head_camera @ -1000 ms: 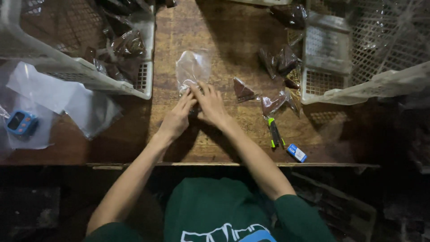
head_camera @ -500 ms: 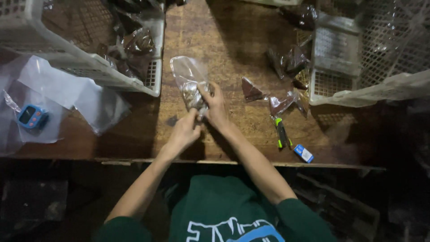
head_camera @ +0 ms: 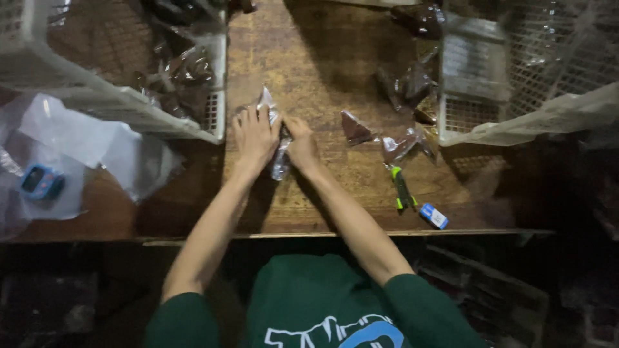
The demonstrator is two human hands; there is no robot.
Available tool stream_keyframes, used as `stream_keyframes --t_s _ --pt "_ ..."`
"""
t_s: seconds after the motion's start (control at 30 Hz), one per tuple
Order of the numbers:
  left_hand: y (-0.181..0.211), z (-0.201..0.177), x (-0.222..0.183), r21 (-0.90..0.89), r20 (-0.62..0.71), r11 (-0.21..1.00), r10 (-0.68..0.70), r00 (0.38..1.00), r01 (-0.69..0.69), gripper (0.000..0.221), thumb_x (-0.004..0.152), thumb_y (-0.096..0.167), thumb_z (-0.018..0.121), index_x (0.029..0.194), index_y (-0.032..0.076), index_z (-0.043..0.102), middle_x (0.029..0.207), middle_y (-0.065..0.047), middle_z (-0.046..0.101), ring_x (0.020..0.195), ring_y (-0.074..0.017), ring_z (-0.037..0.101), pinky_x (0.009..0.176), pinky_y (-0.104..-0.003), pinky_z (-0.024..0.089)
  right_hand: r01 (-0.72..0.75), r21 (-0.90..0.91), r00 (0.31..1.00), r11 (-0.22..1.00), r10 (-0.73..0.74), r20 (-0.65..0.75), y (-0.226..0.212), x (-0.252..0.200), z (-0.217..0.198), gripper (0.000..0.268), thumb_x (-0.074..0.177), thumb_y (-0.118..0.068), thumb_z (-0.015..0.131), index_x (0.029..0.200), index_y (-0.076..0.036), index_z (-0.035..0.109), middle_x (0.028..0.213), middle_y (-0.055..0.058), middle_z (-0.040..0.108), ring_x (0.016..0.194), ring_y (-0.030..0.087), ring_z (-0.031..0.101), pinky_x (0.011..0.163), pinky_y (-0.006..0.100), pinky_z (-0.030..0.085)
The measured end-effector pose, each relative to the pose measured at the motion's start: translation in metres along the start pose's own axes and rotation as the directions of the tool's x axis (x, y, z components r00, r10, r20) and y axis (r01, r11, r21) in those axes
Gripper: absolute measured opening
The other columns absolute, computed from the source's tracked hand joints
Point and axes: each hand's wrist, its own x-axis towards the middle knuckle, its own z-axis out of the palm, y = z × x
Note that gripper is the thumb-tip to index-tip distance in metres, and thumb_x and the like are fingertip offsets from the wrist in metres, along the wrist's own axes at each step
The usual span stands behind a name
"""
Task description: Packaging small triangular snacks into plastic bags and sealing them with a lighter
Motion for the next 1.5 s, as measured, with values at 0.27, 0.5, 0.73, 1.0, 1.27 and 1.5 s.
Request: stream_keyframes --t_s 0.27,0.5,0.73,1.0,1.27,1.5 --pt "-0.008 0.012 0.001 0.155 -0.006 0.961 0.232 0.973 -0.229 0.049 0.111 0.053 0.043 0.140 0.017 0.059 0.112 -0.010 0.061 0.109 -0.0262 0.061 0.101 -0.042 0.040 -0.151 -0.120 0.984 0.981 0.160 0.073 0.019 -0.076 -0.041 0.019 0.090 -0.021 0.072 0.108 -0.015 0.076 0.093 0.006 0.073 0.093 0.027 0.075 0.083 0.036 0.060" --pt "0.037 -0.029 0.005 0.054 0.246 0.990 0.117 0.962 -0.134 0.097 0.093 0.078 0.053 0.162 0.012 0.037 0.151 -0.031 0.047 0.147 -0.0471 0.037 0.118 -0.068 0.015 -0.300 -0.017 0.952 0.954 0.301 0.054 -0.088 -0.144 -0.169 0.005 0.083 -0.014 0.079 0.087 -0.013 0.076 0.076 0.008 0.073 0.074 0.028 0.075 0.066 0.034 0.061" --pt "0.165 0.051 0.050 -0.292 0.174 0.873 0.451 0.876 -0.391 0.088 0.091 0.052 0.070 0.165 0.024 0.030 0.168 -0.022 0.021 0.155 -0.0449 0.017 0.122 -0.057 0.018 -0.329 -0.115 0.925 0.937 0.295 -0.240 -0.054 -0.182 -0.244 0.009 0.083 -0.013 0.084 0.087 -0.017 0.077 0.077 0.003 0.075 0.074 0.025 0.075 0.062 0.033 0.059" --pt "0.197 0.229 0.140 -0.070 0.221 0.848 0.526 0.821 -0.525 0.057 0.077 0.031 0.083 0.130 0.031 0.062 0.141 -0.005 0.056 0.134 -0.0369 0.052 0.099 -0.059 0.050 -0.425 0.089 0.863 0.901 0.433 -0.259 -0.043 -0.184 -0.257 0.011 0.084 -0.005 0.081 0.090 -0.014 0.082 0.079 0.009 0.079 0.078 0.029 0.077 0.068 0.035 0.060" --pt "0.258 0.011 0.069 -0.847 0.400 0.531 0.614 0.681 0.019 0.039 0.107 0.028 0.053 0.138 0.005 0.050 0.127 -0.031 0.064 0.110 -0.0620 0.059 0.089 -0.070 0.052 -0.407 0.737 0.696 0.539 0.706 -0.133 -0.042 -0.165 -0.264 0.069 0.096 -0.006 0.070 0.153 0.007 0.033 0.124 0.024 0.059 0.068 0.011 0.065 0.039 0.012 0.050" --pt "0.223 0.092 0.026 -0.682 0.210 0.662 0.586 0.783 -0.312 0.042 0.108 0.024 0.054 0.149 0.013 0.053 0.127 -0.020 0.059 0.114 -0.0463 0.057 0.097 -0.054 0.050 -0.405 0.847 0.637 0.343 0.771 -0.008 -0.032 -0.161 -0.257 0.038 0.100 -0.016 0.067 0.132 0.002 0.057 0.093 0.014 0.067 0.060 0.018 0.069 0.033 0.021 0.052"
